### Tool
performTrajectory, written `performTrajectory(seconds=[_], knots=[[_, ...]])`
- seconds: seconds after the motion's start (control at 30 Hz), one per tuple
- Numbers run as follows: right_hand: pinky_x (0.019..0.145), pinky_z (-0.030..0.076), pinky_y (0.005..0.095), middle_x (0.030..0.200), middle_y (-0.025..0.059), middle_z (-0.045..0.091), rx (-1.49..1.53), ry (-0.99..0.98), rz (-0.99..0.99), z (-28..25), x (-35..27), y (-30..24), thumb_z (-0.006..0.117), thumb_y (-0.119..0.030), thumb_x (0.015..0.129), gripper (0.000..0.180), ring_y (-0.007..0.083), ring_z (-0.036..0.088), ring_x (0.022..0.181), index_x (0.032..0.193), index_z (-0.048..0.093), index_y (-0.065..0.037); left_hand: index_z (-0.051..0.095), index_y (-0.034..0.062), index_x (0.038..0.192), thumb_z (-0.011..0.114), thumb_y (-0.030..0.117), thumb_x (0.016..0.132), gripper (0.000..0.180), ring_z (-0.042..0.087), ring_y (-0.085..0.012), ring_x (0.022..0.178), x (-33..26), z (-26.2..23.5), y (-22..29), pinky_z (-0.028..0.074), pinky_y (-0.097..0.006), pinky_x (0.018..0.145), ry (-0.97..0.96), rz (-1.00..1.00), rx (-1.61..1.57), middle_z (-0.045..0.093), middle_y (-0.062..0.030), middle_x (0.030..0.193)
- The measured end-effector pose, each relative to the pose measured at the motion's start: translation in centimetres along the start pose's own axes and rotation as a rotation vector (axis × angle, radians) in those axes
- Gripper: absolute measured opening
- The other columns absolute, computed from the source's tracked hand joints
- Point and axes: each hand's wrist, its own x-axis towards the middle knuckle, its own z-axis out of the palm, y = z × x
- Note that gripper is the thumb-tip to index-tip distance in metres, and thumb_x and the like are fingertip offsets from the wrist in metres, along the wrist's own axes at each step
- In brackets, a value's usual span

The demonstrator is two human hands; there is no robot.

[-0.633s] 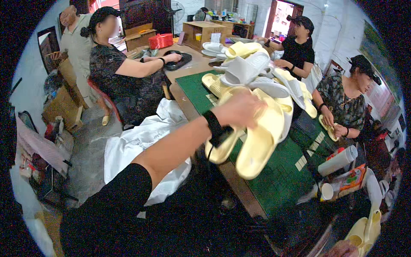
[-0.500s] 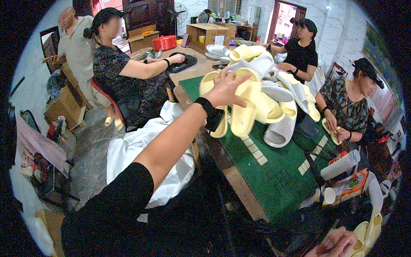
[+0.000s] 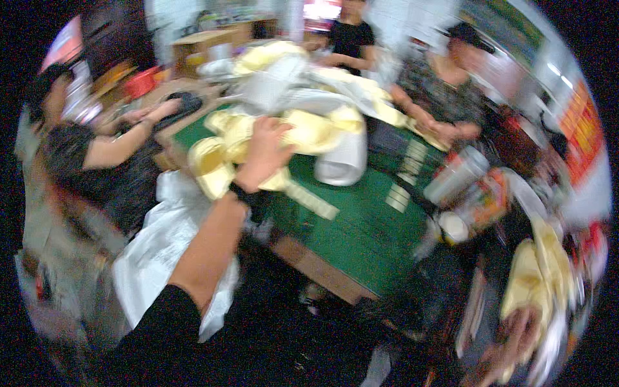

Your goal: Attaching plastic tags to sandals/slides in a workshop setting.

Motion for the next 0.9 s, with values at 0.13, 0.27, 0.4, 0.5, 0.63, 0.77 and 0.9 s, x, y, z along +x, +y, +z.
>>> performTrajectory(seconds=[0.13, 0.27, 0.4, 0.5, 0.63, 0.77, 0.9], knots=[[0.048, 0.022, 0.0196, 0.068, -0.0075, 0.042, -0.258, -0.111, -0.124, -2.4, 3.5, -3.5, 0.057, -0.015, 0.098, 0.009, 0.0007, 0.031, 0.056, 0.098, 0.058, -0.006, 0.068, 0.0051, 0.11, 0.076, 0.015, 0.077, 0.035, 0.061, -0.033, 0.103, -0.9, -0.1, 5.9, 0.047, -0.042, 0.092, -0.391, 0.124, -0.431, 0.066, -0.0152, 0.108], [0.05, 0.018, 0.0208, 0.064, -0.0099, 0.037, -0.51, 0.052, -0.318, -6.1, 7.8, -6.2, 0.056, -0.021, 0.1, 0.015, -0.0004, 0.029, 0.056, 0.107, 0.06, -0.008, 0.068, 0.0026, 0.108, 0.076, 0.014, 0.079, 0.032, 0.063, -0.033, 0.096, -2.0, 3.1, 11.2, 0.048, -0.038, 0.087, -0.698, 0.199, -0.728, 0.066, -0.0156, 0.104], [0.055, 0.037, 0.0286, 0.065, 0.0022, 0.051, -0.905, 0.124, -0.547, -12.0, 13.4, -5.0, 0.055, -0.021, 0.099, 0.02, 0.0133, 0.046, 0.058, 0.11, 0.059, -0.005, 0.069, 0.0045, 0.108, 0.075, 0.015, 0.081, 0.03, 0.064, -0.0285, 0.095, -2.4, 7.8, 14.0, 0.05, -0.037, 0.083, -0.786, 0.162, -0.763, 0.067, -0.0144, 0.103], [0.072, 0.05, 0.0451, 0.088, 0.0245, 0.066, -1.342, -0.086, -0.325, -13.8, 15.4, -1.5, 0.06, -0.031, 0.094, 0.031, 0.0398, 0.065, 0.082, 0.1, 0.065, -0.001, 0.07, 0.0037, 0.105, 0.075, 0.013, 0.081, 0.027, 0.065, -0.0258, 0.088, -4.1, 11.9, 12.6, 0.052, -0.035, 0.077, -0.748, 0.137, -0.804, 0.068, -0.0134, 0.1], [0.073, 0.05, 0.045, 0.088, 0.0223, 0.069, -1.47, -0.408, -0.051, -12.9, 14.0, 4.9, 0.069, -0.043, 0.084, 0.045, 0.0384, 0.066, 0.085, 0.097, 0.069, 0.0, 0.071, 0.0021, 0.099, 0.071, 0.006, 0.082, 0.017, 0.068, -0.0219, 0.082, -6.1, 13.1, 11.3, 0.054, -0.032, 0.074, -0.672, 0.036, -0.772, 0.071, -0.0121, 0.094], [0.075, 0.049, 0.0461, 0.088, 0.0236, 0.068, -1.441, -0.388, 0.06, -11.6, 15.6, 9.4, 0.074, -0.045, 0.079, 0.051, 0.0376, 0.066, 0.085, 0.087, 0.062, 0.004, 0.071, 0.0014, 0.098, 0.07, 0.004, 0.082, 0.016, 0.068, -0.0192, 0.078, -6.1, 13.4, 11.5, 0.054, -0.031, 0.072, -0.633, -0.028, -0.843, 0.072, -0.0101, 0.09], [0.074, 0.049, 0.0471, 0.085, 0.0247, 0.066, -1.412, -0.211, -0.068, -7.6, 16.7, 10.3, 0.075, -0.046, 0.077, 0.052, 0.0395, 0.065, 0.083, 0.084, 0.061, 0.004, 0.071, 0.0, 0.096, 0.069, 0.004, 0.083, 0.013, 0.067, -0.0178, 0.076, -6.3, 12.8, 11.1, 0.053, -0.03, 0.07, -0.663, -0.085, -0.802, 0.072, -0.0105, 0.089]])
